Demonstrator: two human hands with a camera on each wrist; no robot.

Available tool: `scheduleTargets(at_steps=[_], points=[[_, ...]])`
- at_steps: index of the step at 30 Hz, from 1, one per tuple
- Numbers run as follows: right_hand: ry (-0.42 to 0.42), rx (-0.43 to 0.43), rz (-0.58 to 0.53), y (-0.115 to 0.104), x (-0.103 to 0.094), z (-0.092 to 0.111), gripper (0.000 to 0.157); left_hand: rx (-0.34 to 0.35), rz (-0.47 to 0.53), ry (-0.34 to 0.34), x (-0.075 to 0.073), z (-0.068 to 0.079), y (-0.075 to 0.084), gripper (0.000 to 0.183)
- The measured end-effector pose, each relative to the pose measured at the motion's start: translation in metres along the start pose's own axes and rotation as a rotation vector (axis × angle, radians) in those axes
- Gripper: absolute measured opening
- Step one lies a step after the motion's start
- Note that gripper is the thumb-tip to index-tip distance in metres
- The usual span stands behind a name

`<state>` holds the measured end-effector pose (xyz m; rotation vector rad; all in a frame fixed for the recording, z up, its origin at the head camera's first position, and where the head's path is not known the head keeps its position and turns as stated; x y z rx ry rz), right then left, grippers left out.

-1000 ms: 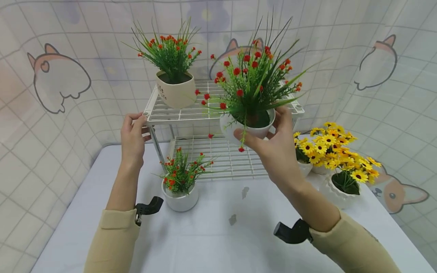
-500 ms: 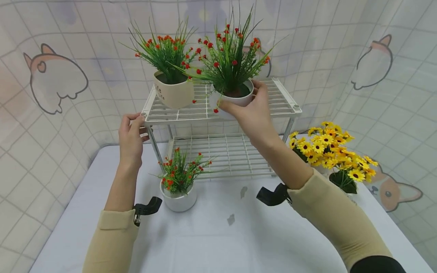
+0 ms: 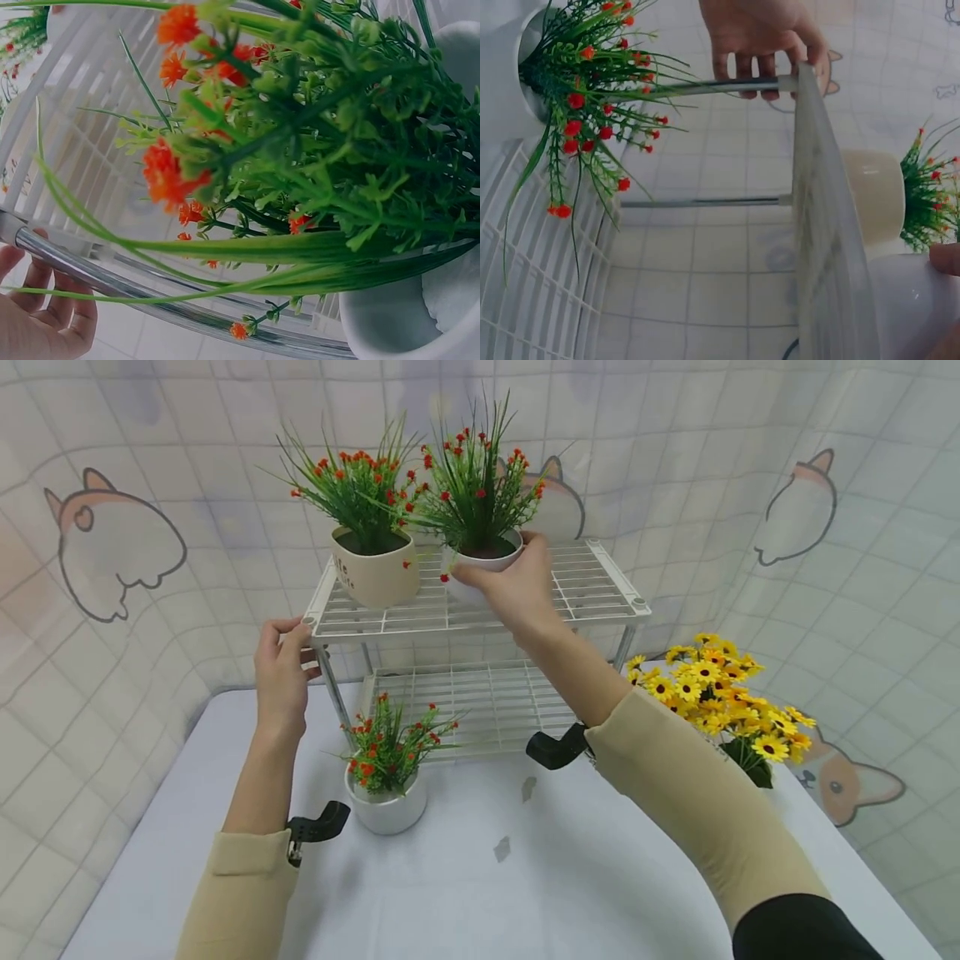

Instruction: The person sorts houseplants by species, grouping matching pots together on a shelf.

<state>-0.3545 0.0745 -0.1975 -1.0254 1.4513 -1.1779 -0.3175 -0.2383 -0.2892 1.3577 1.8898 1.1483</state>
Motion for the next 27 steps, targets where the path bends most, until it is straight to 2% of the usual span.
scheduleTargets(at_steps=[4, 11, 14, 20, 27], points=[[0.027, 0.036, 0.055, 0.004, 0.005, -0.007, 0.093, 0.002, -0.008, 0.003, -0.001, 0.002, -0.001, 0.012], [0.076, 0.03, 0.138, 0.002, 0.007, -0.018, 0.091, 0.053, -0.015, -0.025, 0.0, 0.002, 0.003, 0.018], [0.088, 0.029, 0.2, 0.003, 0.009, -0.024, 0.093, 0.051, -0.016, -0.028, 0.0, 0.002, 0.003, 0.018], [0.083, 0.019, 0.303, 0.003, 0.013, -0.032, 0.095, 0.035, 0.014, -0.018, -0.001, 0.001, 0.001, 0.016], [0.033, 0.021, 0.367, 0.005, 0.012, -0.029, 0.103, 0.022, 0.006, -0.031, 0.0, 0.001, 0.002, 0.014]])
Point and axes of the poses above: each hand's wrist, its own z-axis away from the middle knuckle, its own x-axis out of the palm, y = z × x, the point moved 8 cm from there along -z, towards the middle knuckle, and after that the axes turned 11 degrees about x, right-handed, at the moved point
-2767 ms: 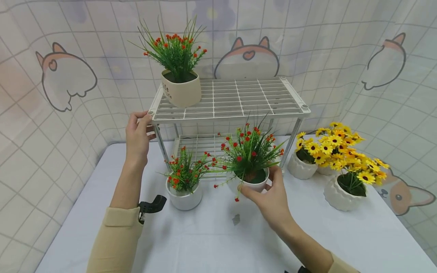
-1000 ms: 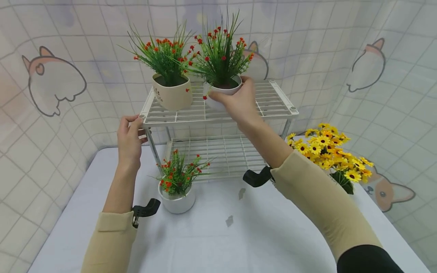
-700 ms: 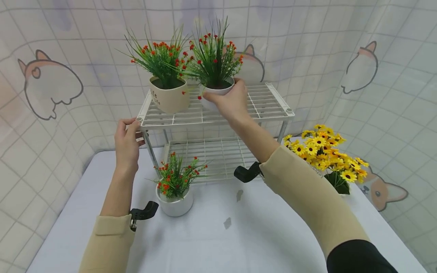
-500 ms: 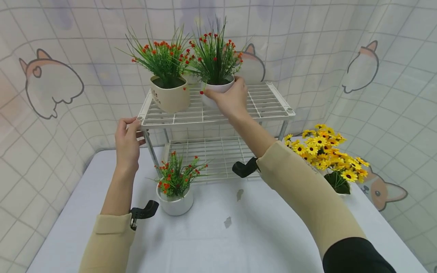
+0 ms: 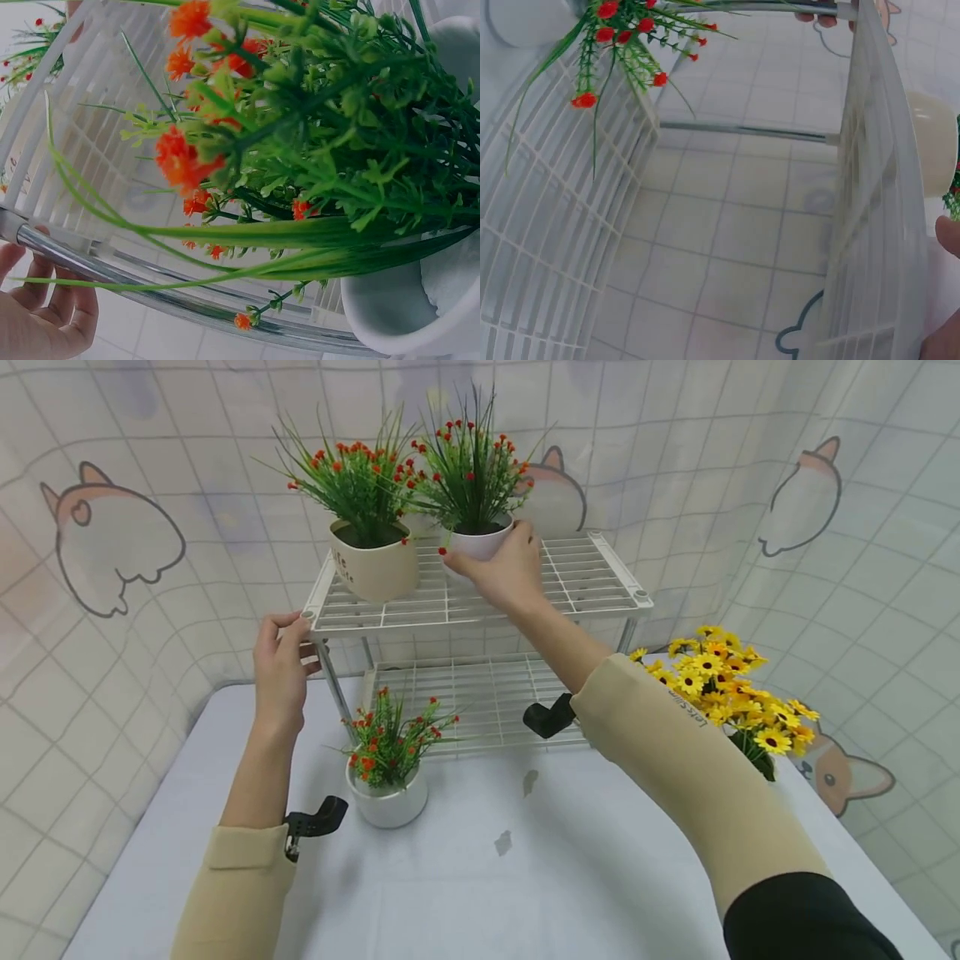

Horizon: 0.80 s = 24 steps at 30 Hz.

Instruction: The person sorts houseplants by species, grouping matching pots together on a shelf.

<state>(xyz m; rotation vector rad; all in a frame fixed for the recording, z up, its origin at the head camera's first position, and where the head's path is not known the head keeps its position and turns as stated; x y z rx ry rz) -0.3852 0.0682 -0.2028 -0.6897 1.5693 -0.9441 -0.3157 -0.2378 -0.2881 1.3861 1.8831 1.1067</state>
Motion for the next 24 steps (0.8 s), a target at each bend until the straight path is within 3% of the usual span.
scheduleTargets(at_steps=[7, 11, 15, 19, 24], points=[[-0.022, -0.076, -0.066, -0.003, -0.012, 0.023, 0.102, -0.002, -0.026, -0.03, 0.001, 0.0, 0.001, 0.016], [-0.028, -0.222, -0.173, -0.008, -0.02, 0.046, 0.098, -0.008, -0.012, -0.035, -0.001, 0.001, 0.001, 0.016], [-0.016, -0.408, -0.224, -0.008, -0.026, 0.074, 0.083, -0.004, -0.022, -0.057, -0.001, 0.0, 0.002, 0.017], [-0.014, -0.533, -0.251, 0.003, -0.026, 0.099, 0.073, -0.012, -0.032, -0.086, -0.001, -0.001, 0.002, 0.021], [-0.063, -0.553, -0.271, 0.028, -0.015, 0.121, 0.069, -0.024, -0.033, -0.121, 0.001, -0.001, 0.003, 0.026]])
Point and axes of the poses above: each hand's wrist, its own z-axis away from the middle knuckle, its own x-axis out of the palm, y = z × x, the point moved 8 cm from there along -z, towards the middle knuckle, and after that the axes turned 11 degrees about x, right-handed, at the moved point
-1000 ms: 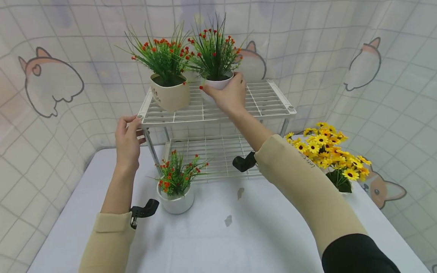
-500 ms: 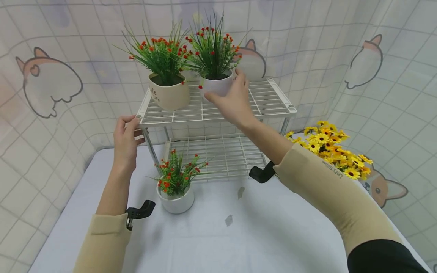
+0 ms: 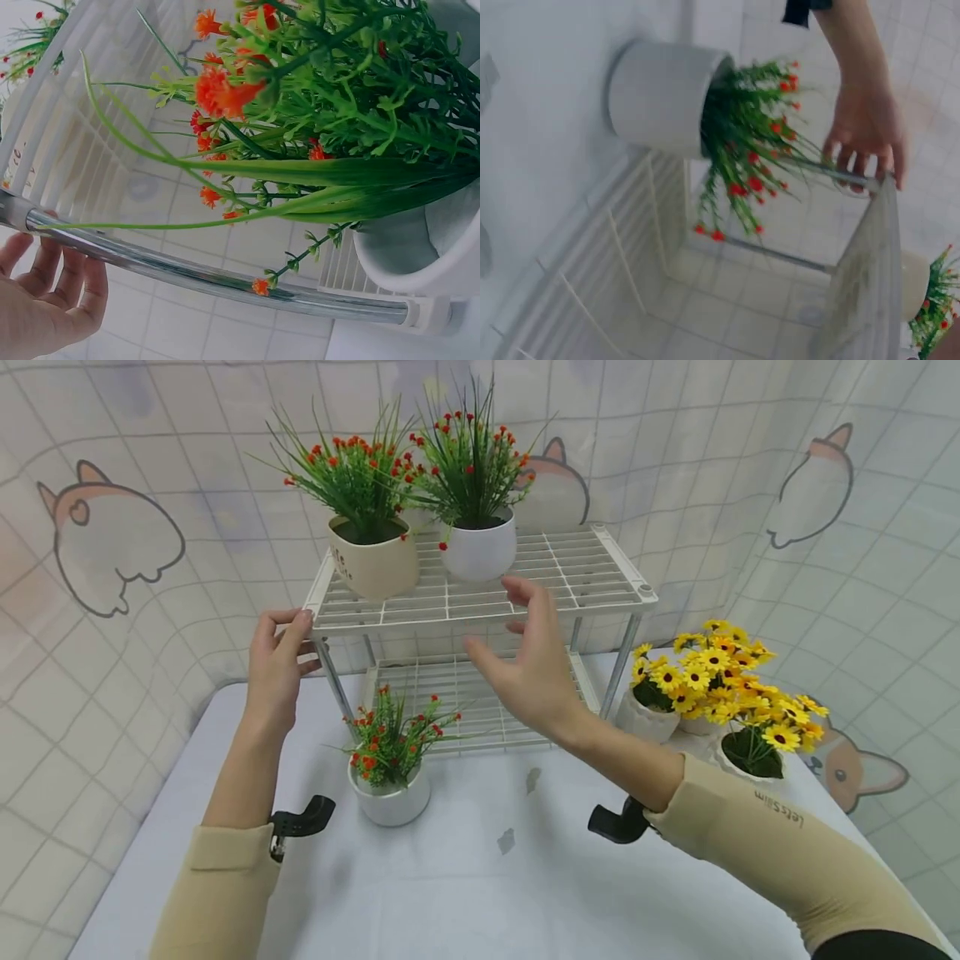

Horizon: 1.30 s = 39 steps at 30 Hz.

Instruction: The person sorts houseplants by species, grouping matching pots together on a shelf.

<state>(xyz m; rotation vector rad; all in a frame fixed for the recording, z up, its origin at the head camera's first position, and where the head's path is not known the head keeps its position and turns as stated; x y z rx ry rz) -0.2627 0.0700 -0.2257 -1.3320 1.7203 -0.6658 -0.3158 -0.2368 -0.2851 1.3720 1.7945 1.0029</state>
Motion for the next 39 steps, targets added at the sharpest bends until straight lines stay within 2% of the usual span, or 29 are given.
scheduleTargets(at_steps=[5, 9, 13, 16, 20, 24, 29, 32, 37, 39], points=[[-0.051, 0.059, -0.025, 0.021, 0.008, 0.023, 0.069, 0.007, -0.02, -0.025, 0.001, 0.0, 0.002, 0.027], [-0.059, 0.116, -0.043, 0.042, 0.013, 0.038, 0.067, 0.017, -0.034, -0.03, 0.001, 0.0, 0.002, 0.029], [-0.054, 0.207, -0.067, 0.065, 0.017, 0.051, 0.063, 0.018, -0.022, -0.03, 0.001, 0.0, 0.003, 0.029], [-0.069, 0.277, -0.1, 0.085, 0.023, 0.063, 0.057, 0.002, 0.026, -0.029, 0.002, 0.0, 0.001, 0.028], [-0.122, 0.379, -0.117, 0.115, 0.037, 0.081, 0.048, -0.008, 0.04, -0.045, 0.003, 0.0, -0.001, 0.03], [-0.168, 0.481, -0.083, 0.142, 0.055, 0.1, 0.038, -0.004, 0.022, -0.058, 0.002, -0.001, -0.002, 0.032], [-0.16, 0.528, -0.058, 0.161, 0.071, 0.119, 0.028, -0.004, 0.033, -0.057, 0.002, 0.001, -0.004, 0.031], [-0.16, 0.567, -0.078, 0.17, 0.079, 0.127, 0.032, 0.006, 0.029, -0.059, 0.002, 0.001, -0.004, 0.031], [-0.174, 0.719, -0.112, 0.188, 0.087, 0.141, 0.046, 0.017, 0.023, -0.072, 0.003, 0.0, -0.003, 0.033], [-0.19, 0.744, -0.11, 0.191, 0.09, 0.144, 0.046, 0.017, 0.015, -0.077, 0.003, 0.0, -0.002, 0.034]])
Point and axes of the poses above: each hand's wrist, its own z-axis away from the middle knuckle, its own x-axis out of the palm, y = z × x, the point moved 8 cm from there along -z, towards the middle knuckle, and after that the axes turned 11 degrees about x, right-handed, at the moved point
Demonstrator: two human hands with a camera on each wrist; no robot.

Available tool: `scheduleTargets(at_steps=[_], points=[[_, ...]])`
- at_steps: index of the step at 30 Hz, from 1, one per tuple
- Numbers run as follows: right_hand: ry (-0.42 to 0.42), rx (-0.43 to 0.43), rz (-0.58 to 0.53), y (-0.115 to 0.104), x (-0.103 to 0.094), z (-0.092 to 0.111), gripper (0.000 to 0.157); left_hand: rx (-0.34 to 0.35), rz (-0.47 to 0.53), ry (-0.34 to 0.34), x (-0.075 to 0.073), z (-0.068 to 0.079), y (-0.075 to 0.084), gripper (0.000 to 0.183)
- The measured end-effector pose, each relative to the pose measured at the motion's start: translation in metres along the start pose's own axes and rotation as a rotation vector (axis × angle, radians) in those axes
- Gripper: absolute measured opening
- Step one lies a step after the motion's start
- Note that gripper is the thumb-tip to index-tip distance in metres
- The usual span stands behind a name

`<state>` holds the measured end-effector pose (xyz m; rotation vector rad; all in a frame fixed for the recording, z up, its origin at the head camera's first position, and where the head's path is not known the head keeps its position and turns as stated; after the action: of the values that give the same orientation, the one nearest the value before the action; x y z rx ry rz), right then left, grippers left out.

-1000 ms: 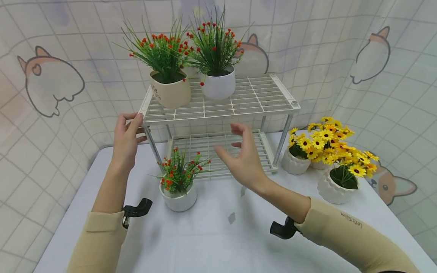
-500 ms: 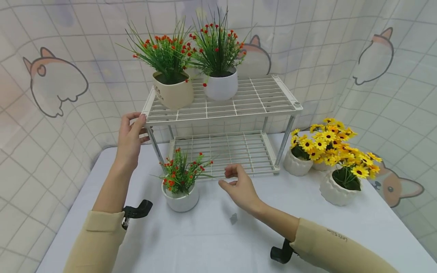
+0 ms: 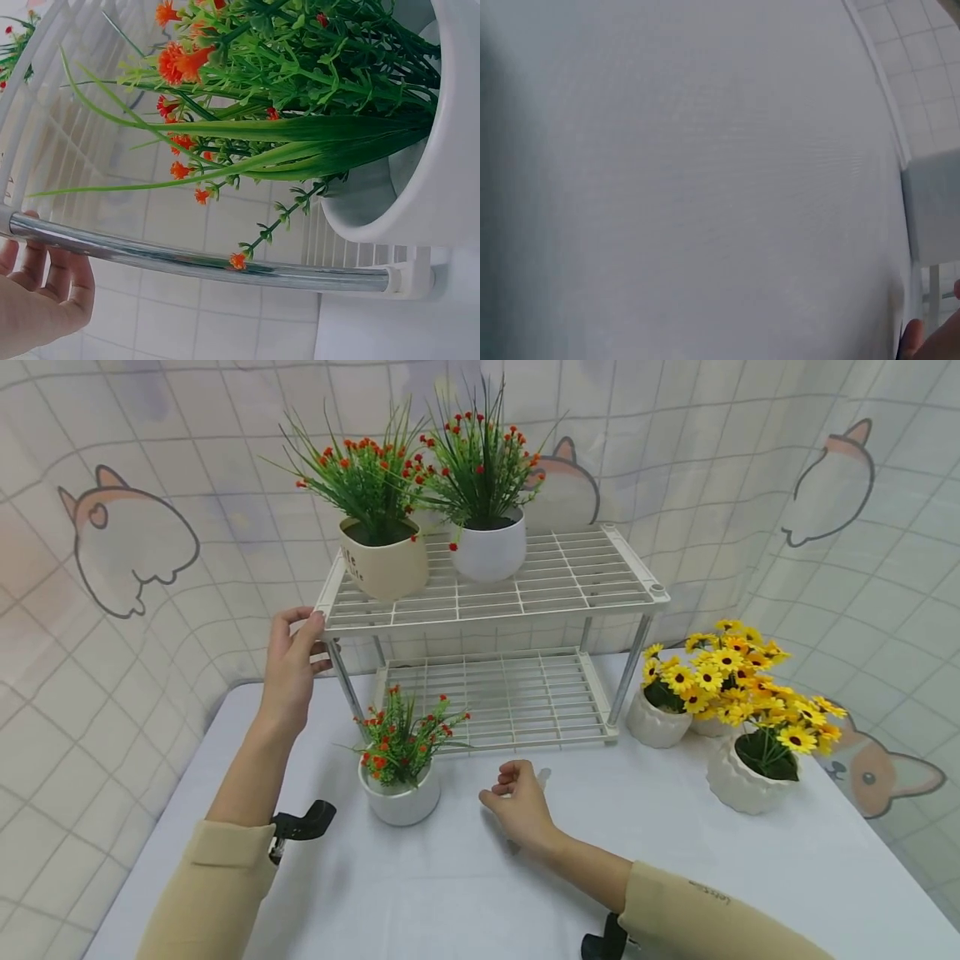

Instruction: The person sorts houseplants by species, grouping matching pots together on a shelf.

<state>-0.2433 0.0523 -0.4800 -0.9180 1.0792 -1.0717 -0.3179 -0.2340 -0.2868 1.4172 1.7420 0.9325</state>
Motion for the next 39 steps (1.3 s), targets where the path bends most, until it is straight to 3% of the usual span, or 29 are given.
scheduleTargets(at_steps=[5, 10, 18, 31, 39], points=[[-0.096, -0.045, 0.03, -0.007, 0.018, -0.001, 0.045, -0.007, 0.009, 0.014, -0.004, -0.001, -0.002, 0.034], [-0.167, -0.099, -0.007, -0.02, 0.038, -0.003, 0.061, 0.002, 0.011, 0.025, -0.008, -0.002, -0.002, 0.033], [-0.153, -0.158, -0.009, -0.032, 0.054, -0.009, 0.08, -0.001, -0.001, 0.0, -0.006, -0.003, -0.002, 0.031], [-0.188, -0.196, 0.025, -0.033, 0.08, -0.021, 0.093, 0.01, -0.008, -0.035, -0.003, -0.002, -0.002, 0.031], [-0.139, -0.234, 0.025, -0.038, 0.09, -0.02, 0.1, 0.022, -0.029, -0.045, -0.001, -0.003, -0.001, 0.033]])
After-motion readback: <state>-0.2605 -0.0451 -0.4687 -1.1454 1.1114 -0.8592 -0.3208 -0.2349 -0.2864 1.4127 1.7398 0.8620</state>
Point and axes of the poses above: each hand's wrist, its own z-axis away from the middle knuckle, its own x-axis out of the palm, y = z × x, the point moved 8 cm from there along -z, towards the middle knuckle, and after that the axes turned 11 degrees about x, right-handed, at the moved point
